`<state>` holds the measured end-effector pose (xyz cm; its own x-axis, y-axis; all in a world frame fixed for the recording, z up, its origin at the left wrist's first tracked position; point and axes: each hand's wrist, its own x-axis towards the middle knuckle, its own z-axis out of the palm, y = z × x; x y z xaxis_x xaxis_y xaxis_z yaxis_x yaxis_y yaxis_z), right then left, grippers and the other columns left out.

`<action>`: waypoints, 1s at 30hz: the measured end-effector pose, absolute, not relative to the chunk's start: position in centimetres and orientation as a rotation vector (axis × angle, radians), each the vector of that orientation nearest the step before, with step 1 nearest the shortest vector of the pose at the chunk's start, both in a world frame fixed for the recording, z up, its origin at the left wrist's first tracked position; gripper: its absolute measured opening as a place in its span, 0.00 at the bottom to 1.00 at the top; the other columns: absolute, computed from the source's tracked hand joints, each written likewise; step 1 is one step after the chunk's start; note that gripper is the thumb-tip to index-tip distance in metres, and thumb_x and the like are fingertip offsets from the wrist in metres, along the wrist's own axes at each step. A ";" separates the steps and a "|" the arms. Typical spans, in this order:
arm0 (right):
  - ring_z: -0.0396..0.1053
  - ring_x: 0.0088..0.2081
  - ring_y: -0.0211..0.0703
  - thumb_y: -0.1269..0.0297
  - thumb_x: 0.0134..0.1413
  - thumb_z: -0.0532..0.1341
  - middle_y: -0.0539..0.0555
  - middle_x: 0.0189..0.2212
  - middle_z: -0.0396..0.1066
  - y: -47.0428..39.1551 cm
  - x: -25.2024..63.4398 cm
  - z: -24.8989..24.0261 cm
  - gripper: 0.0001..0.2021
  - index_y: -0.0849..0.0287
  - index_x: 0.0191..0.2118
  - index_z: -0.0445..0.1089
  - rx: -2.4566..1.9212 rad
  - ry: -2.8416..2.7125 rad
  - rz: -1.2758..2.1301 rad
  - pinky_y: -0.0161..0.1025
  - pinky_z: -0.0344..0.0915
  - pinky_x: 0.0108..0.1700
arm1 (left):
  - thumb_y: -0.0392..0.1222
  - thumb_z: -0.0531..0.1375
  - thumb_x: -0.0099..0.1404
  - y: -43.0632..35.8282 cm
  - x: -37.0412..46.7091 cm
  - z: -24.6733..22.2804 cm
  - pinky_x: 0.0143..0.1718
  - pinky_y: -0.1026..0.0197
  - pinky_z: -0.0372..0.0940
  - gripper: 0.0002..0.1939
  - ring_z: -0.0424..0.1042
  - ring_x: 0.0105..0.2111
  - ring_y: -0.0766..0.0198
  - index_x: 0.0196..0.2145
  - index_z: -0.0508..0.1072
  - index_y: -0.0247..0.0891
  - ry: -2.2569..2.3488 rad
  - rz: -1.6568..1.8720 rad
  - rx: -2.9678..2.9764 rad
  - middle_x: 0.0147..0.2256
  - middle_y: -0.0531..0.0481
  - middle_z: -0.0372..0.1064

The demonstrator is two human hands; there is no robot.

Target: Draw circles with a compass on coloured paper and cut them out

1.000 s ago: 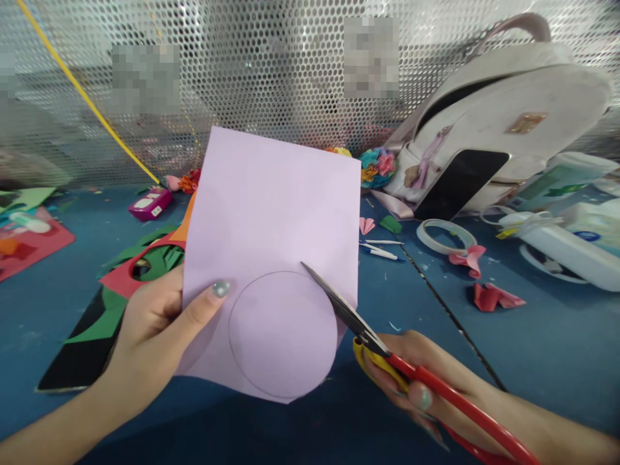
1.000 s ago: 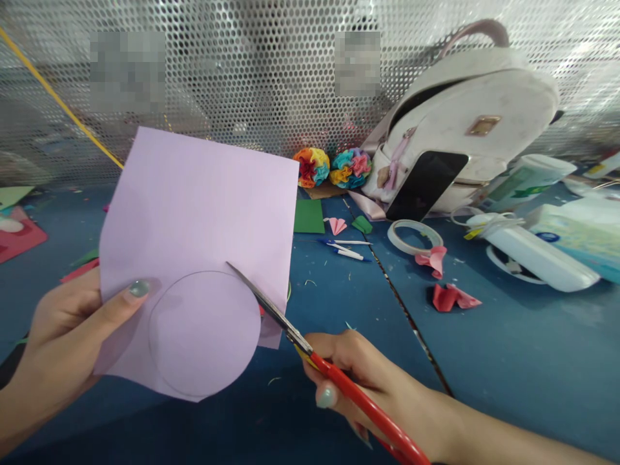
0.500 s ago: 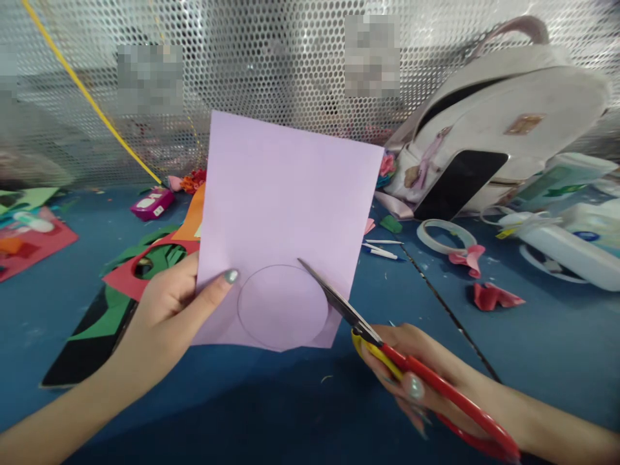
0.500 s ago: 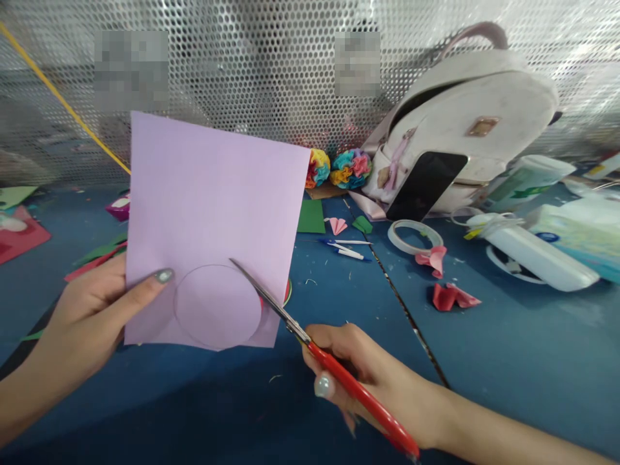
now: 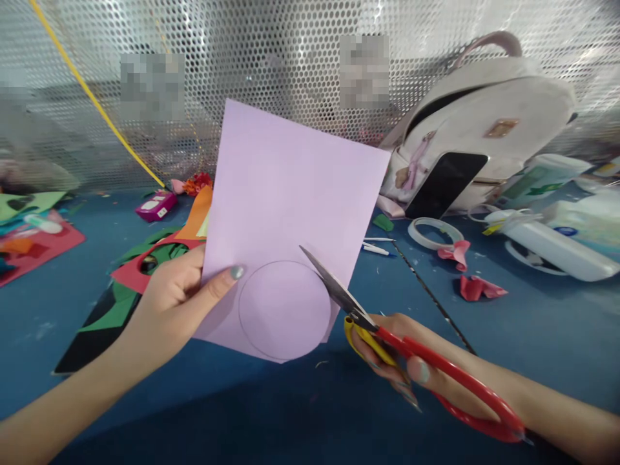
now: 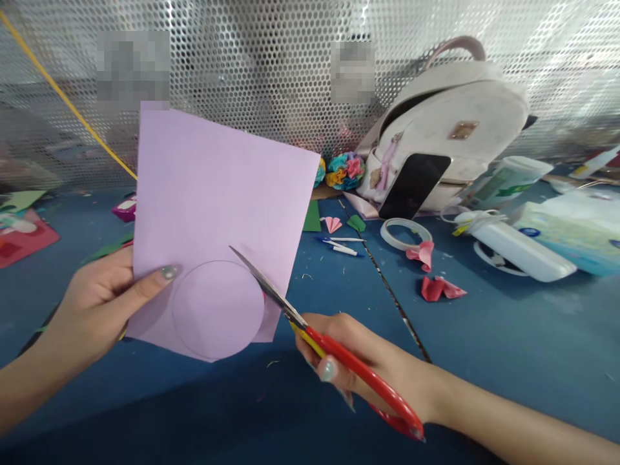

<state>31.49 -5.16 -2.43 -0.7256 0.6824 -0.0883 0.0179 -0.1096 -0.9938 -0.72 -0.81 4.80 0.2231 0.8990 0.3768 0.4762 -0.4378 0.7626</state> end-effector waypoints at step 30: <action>0.52 0.21 0.33 0.24 0.50 0.63 0.45 0.23 0.58 -5.2 31.4 -2.7 0.34 0.55 0.31 0.61 -0.893 -1.701 1.843 0.34 0.52 0.21 | 0.41 0.61 0.69 -2.0 -1.0 5.6 0.17 0.76 0.63 0.12 0.73 0.21 0.71 0.28 0.81 0.46 1.262 1.123 2.199 0.27 0.59 0.75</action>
<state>31.44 -5.24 -2.67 -0.6750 0.7237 -0.1436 0.0851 -0.1169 -0.9895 -1.00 -2.04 5.56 0.2826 0.8435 0.4567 0.5515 -0.5325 0.6422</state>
